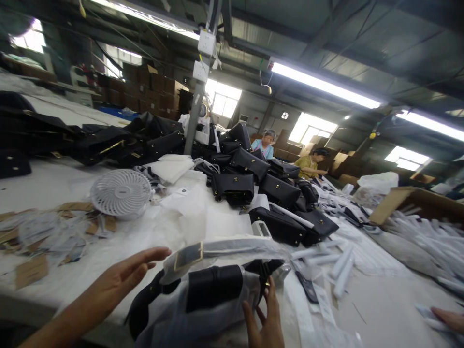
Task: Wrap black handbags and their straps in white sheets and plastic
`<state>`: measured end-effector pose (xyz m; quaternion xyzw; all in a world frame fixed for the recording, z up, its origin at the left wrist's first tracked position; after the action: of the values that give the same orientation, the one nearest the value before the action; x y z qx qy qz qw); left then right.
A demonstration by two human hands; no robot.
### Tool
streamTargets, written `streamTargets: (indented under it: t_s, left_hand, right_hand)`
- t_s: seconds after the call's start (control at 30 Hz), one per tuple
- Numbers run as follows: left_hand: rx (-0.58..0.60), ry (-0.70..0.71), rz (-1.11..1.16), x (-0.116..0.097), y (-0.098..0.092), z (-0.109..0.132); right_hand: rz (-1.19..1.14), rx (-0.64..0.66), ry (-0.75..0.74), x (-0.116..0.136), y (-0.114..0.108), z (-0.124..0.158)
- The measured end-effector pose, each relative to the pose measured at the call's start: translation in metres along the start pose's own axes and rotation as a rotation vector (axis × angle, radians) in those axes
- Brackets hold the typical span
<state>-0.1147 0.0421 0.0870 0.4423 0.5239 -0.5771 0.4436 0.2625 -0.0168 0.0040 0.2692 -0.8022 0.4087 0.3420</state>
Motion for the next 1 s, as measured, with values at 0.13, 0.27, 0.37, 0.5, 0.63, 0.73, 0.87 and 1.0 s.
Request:
streamTargets:
  t_s: [0.13,0.27,0.37,0.5,0.63,0.73,0.87,1.0]
  left_hand:
    - [-0.021,-0.067,-0.048,0.062,0.012,0.025]
    - [-0.149,0.001,0.023,0.084,0.031,0.03]
    - [-0.186,0.019,0.059,0.084,0.05,0.022]
    - [-0.246,-0.014,0.045,0.068,0.077,0.007]
    - [-0.282,-0.01,-0.007,0.049,0.094,0.004]
    - [-0.304,0.014,-0.007,0.048,0.089,0.012]
    - [-0.323,0.028,-0.005,0.054,0.075,0.025]
    - [-0.273,-0.004,0.049,0.049,0.083,0.032]
  right_hand:
    - [-0.036,0.08,0.04,0.003,0.003,-0.014]
    - [-0.114,0.105,0.005,0.016,0.019,-0.047]
    - [-0.145,0.135,-0.091,0.022,0.044,-0.084]
    - [-0.126,0.138,-0.153,0.016,0.076,-0.138]
    - [-0.105,0.113,-0.143,0.015,0.078,-0.16]
    - [-0.115,0.078,-0.127,0.026,0.06,-0.136]
    - [-0.185,0.079,-0.074,0.043,0.039,-0.069]
    - [-0.318,0.202,0.007,0.048,0.044,-0.008]
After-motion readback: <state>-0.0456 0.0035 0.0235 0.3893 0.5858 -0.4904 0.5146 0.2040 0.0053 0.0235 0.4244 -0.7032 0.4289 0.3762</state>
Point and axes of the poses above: each hand's wrist, its own z-axis away from the middle knuckle, its own y-axis out of the palm, x = y × z, the point moved 5 cm from there along -z, towards the middle knuckle, and after that the axes turned 3 degrees about -y, right-handed, at the moved point
